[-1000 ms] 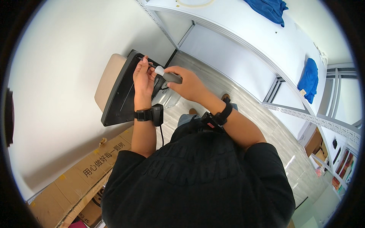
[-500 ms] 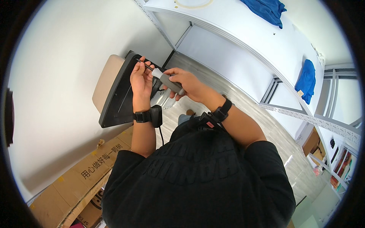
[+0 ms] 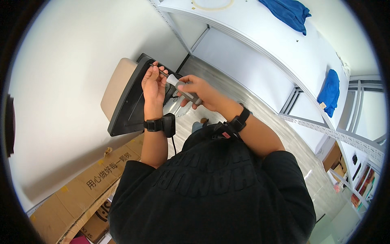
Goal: The person wipes the back and sides of a wall-mounted electronic device with a blue cloth. Then they use a screwdriver to remove screws from the device's back panel and detach the cover.
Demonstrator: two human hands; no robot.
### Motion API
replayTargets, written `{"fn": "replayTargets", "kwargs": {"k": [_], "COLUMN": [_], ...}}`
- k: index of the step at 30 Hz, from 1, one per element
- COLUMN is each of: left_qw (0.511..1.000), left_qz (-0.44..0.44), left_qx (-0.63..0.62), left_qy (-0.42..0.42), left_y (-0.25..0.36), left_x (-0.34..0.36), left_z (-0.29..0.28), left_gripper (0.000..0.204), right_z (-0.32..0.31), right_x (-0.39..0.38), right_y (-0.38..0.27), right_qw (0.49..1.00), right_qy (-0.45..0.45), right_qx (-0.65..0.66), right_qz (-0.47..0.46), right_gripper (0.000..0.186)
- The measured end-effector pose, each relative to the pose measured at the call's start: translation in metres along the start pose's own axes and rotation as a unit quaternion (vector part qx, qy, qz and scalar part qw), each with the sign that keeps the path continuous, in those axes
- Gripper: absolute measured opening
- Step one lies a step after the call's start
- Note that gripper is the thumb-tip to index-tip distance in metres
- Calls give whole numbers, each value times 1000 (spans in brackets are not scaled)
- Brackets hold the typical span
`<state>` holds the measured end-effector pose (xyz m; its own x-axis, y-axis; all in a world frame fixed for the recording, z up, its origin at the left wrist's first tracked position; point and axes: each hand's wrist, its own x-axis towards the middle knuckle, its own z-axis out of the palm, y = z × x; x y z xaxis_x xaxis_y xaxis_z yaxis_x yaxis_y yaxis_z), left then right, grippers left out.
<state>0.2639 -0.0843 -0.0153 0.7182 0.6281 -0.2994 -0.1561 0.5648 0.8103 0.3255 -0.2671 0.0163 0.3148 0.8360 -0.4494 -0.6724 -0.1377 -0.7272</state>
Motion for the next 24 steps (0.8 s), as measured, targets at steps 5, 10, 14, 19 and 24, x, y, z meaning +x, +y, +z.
{"fn": "replayTargets", "kwargs": {"k": [5, 10, 14, 19, 24], "left_qw": [1000, 1000, 999, 999, 1000], "left_qz": [6, -5, 6, 18, 13], "left_qx": [-14, 18, 40, 30, 13], "left_qy": [10, -6, -5, 11, 10], "left_y": [0, 0, -5, -2, 1], "left_x": [-2, 0, 4, 0, -3], "left_z": [3, 1, -6, 2, 8], "left_gripper": [20, 20, 21, 19, 19], "right_z": [-7, -4, -6, -16, -10], "right_x": [-5, 4, 7, 2, -1], "right_y": [-4, 8, 10, 3, 2], "right_qw": [995, 988, 978, 996, 1000], "right_qy": [-43, 56, 52, -52, -8], "right_qx": [90, -132, -180, 74, 21], "right_qz": [21, -58, -89, 27, 5], "right_gripper": [51, 53, 53, 50, 49]}}
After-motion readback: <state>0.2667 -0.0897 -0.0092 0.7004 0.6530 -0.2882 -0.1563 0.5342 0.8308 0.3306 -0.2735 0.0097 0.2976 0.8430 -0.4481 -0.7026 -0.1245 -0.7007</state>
